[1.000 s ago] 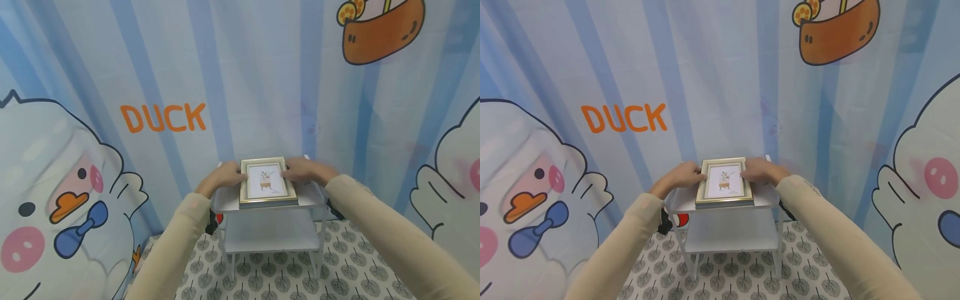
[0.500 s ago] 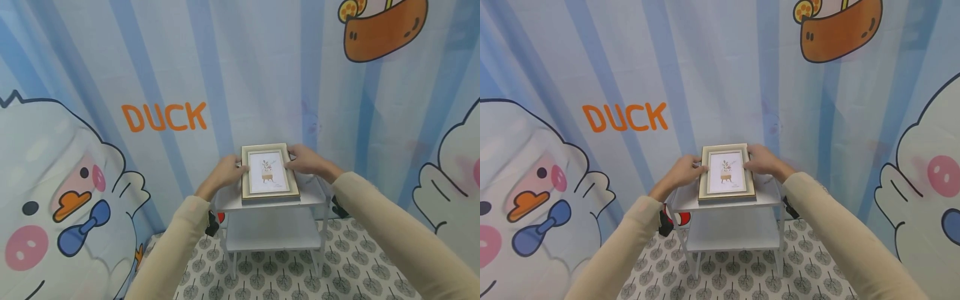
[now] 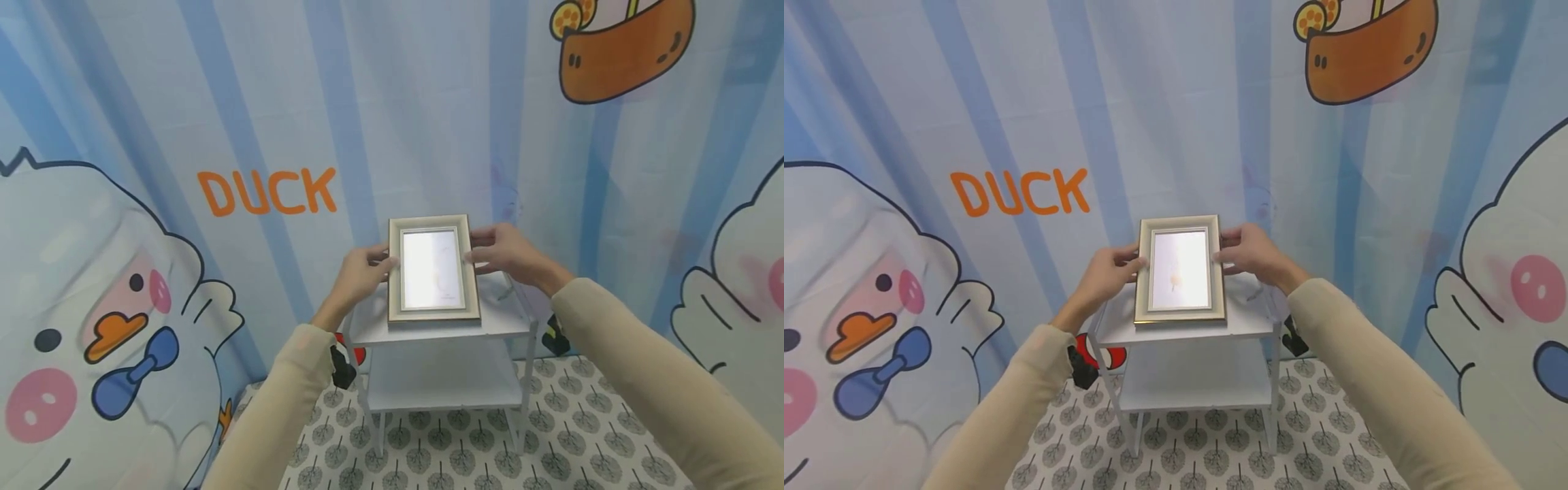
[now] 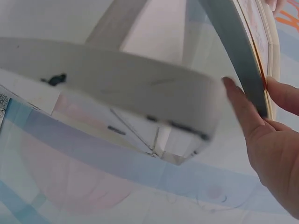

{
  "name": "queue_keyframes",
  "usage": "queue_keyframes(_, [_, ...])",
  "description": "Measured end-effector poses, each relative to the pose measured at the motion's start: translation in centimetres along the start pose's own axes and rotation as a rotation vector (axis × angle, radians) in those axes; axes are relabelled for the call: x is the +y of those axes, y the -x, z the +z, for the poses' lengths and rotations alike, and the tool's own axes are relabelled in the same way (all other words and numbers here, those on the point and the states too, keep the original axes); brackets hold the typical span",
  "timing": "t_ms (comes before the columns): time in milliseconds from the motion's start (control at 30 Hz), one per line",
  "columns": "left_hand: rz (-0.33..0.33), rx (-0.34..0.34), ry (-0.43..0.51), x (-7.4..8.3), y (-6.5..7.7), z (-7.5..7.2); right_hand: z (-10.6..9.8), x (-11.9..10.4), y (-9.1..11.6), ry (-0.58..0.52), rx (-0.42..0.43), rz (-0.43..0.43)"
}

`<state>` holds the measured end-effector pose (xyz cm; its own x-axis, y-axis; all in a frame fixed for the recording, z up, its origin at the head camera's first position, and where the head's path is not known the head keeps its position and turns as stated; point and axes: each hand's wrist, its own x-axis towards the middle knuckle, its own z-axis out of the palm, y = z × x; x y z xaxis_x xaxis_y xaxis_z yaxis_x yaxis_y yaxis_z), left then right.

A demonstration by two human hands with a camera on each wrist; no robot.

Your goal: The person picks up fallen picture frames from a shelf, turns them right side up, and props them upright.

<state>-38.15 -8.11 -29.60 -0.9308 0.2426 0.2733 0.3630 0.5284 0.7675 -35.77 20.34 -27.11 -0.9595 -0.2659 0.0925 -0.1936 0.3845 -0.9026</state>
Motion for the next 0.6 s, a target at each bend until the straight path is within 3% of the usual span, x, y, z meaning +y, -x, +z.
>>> queue_keyframes(267, [0.029,0.1,0.145,0.4,0.3,0.0,-0.2,-0.5,0.1,-0.041,0.078,-0.008])
queue_keyframes(600, [0.083,0.125,0.237,1.0,0.7,-0.9,-0.3,-1.3,1.2,-0.049,0.128,-0.073])
